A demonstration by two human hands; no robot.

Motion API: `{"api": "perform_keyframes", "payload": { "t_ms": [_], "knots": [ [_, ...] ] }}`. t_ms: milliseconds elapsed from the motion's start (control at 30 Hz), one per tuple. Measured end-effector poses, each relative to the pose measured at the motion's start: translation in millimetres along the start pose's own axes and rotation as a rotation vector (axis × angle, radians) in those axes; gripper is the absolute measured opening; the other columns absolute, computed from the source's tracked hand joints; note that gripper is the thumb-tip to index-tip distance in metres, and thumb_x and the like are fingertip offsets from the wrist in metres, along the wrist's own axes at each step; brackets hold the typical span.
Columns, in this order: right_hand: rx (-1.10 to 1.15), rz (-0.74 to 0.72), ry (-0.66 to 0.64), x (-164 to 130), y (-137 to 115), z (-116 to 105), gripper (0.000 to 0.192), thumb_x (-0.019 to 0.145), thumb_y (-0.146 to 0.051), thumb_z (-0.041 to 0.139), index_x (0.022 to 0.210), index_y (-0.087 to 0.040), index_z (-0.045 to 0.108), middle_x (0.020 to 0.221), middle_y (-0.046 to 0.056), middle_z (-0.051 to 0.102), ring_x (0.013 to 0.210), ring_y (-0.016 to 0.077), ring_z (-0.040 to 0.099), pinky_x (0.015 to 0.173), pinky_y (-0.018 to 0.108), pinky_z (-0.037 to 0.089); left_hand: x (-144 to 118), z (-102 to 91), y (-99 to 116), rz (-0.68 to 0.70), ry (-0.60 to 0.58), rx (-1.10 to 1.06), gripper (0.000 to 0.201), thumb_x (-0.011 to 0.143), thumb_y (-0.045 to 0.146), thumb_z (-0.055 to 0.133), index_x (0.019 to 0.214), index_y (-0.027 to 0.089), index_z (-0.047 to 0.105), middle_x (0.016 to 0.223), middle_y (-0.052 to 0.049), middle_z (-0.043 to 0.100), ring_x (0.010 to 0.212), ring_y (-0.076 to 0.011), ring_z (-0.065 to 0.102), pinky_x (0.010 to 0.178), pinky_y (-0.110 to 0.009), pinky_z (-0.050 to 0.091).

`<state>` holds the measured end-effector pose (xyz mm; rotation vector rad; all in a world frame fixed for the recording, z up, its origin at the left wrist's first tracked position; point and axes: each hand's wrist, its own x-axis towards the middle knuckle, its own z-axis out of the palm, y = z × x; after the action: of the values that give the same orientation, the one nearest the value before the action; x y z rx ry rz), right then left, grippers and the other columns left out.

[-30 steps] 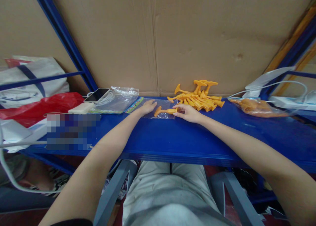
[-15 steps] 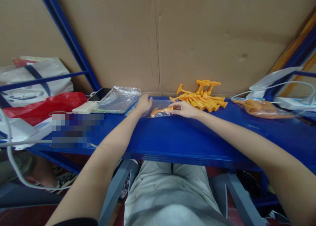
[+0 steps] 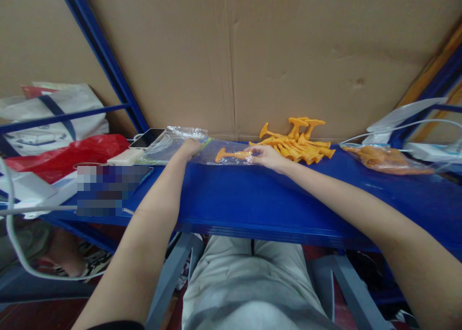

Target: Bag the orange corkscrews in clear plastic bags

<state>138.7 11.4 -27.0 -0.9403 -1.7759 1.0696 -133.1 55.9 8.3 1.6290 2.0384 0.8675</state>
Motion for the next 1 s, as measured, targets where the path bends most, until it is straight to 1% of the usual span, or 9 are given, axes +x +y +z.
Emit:
{"api": "perform_keyframes", "payload": {
  "t_ms": [100, 200, 333, 433, 533, 633, 767, 867, 1000],
  "knots": [
    [-0.003, 0.012, -0.053, 0, -3, 0, 0.027, 0.069, -0.021, 0.081, 0.093, -0.016, 0.071, 0.097, 0.007, 0.072, 0.089, 0.0188, 0.07, 0.09, 0.038, 0.056, -6, 7.2, 10, -0.024, -0.019, -0.12, 0.019, 0.075, 0.019, 0.063, 0.093, 0.016, 0.067, 0.065, -0.004, 0.066, 0.062, -0.0178, 0.066, 0.056, -0.023, 0.049],
    [-0.016, 0.03, -0.089, 4, -5, -4, 0.027, 0.07, -0.022, 0.081, 0.093, -0.016, 0.069, 0.091, 0.006, 0.072, 0.085, 0.0182, 0.069, 0.087, 0.036, 0.056, -14, 12.9, 17, 0.012, -0.033, -0.108, 0.019, 0.074, 0.015, 0.061, 0.092, 0.016, 0.067, 0.056, 0.0, 0.061, 0.051, -0.0154, 0.06, 0.05, -0.021, 0.045],
    [-0.118, -0.003, -0.101, 13, -2, -11, 0.027, 0.068, -0.02, 0.08, 0.092, -0.016, 0.067, 0.088, 0.006, 0.07, 0.088, 0.0196, 0.068, 0.086, 0.036, 0.055, -21, 13.0, 20, 0.021, -0.032, -0.066, 0.022, 0.076, 0.01, 0.056, 0.095, 0.016, 0.065, 0.049, 0.003, 0.053, 0.044, -0.0138, 0.055, 0.046, -0.021, 0.04],
    [-0.2, -0.057, -0.037, 18, 1, -12, 0.027, 0.067, -0.021, 0.08, 0.089, -0.017, 0.065, 0.087, 0.004, 0.068, 0.089, 0.02, 0.066, 0.088, 0.037, 0.054, -21, 10.0, 19, 0.004, -0.061, -0.073, 0.016, 0.079, 0.011, 0.057, 0.092, 0.016, 0.065, 0.048, 0.004, 0.051, 0.045, -0.0136, 0.054, 0.047, -0.021, 0.04],
    [-0.232, -0.066, -0.003, 18, 0, -12, 0.031, 0.064, -0.026, 0.082, 0.087, -0.017, 0.064, 0.087, 0.005, 0.068, 0.089, 0.0205, 0.066, 0.088, 0.038, 0.054, -19, 6.3, 15, -0.034, -0.106, -0.152, 0.006, 0.084, 0.018, 0.058, 0.086, 0.017, 0.064, 0.056, 0.002, 0.058, 0.048, -0.0132, 0.056, 0.049, -0.022, 0.043],
    [-0.162, -0.036, -0.083, 13, -5, -11, 0.03, 0.065, -0.028, 0.082, 0.085, -0.017, 0.062, 0.082, 0.004, 0.069, 0.084, 0.0194, 0.068, 0.086, 0.037, 0.055, -16, 2.4, 10, -0.059, -0.152, -0.183, 0.007, 0.083, 0.023, 0.064, 0.077, 0.018, 0.062, 0.063, 0.0, 0.064, 0.051, -0.0119, 0.058, 0.051, -0.021, 0.045],
    [-0.031, 0.033, -0.222, 8, -11, -8, 0.023, 0.069, -0.018, 0.079, 0.083, -0.019, 0.06, 0.08, 0.003, 0.069, 0.075, 0.0163, 0.07, 0.083, 0.034, 0.057, -15, -1.1, 5, -0.053, -0.167, -0.15, 0.014, 0.073, 0.018, 0.073, 0.072, 0.019, 0.059, 0.063, 0.0, 0.066, 0.056, -0.012, 0.062, 0.056, -0.021, 0.048],
    [-0.001, 0.056, -0.233, 10, -12, -1, 0.024, 0.068, -0.013, 0.078, 0.08, -0.018, 0.059, 0.078, 0.001, 0.067, 0.071, 0.0152, 0.07, 0.08, 0.032, 0.058, -15, -1.4, 4, -0.073, -0.198, -0.169, 0.012, 0.077, 0.019, 0.07, 0.073, 0.018, 0.058, 0.064, -0.002, 0.068, 0.06, -0.0134, 0.066, 0.056, -0.02, 0.05],
    [0.064, 0.102, -0.25, 17, -11, 9, 0.025, 0.069, -0.013, 0.077, 0.081, -0.019, 0.056, 0.079, 0.001, 0.066, 0.067, 0.0152, 0.07, 0.069, 0.03, 0.06, -17, -0.5, 5, -0.096, -0.234, -0.162, 0.014, 0.082, 0.023, 0.065, 0.07, 0.018, 0.059, 0.065, -0.006, 0.07, 0.065, -0.0178, 0.069, 0.057, -0.023, 0.053]
  ]
}}
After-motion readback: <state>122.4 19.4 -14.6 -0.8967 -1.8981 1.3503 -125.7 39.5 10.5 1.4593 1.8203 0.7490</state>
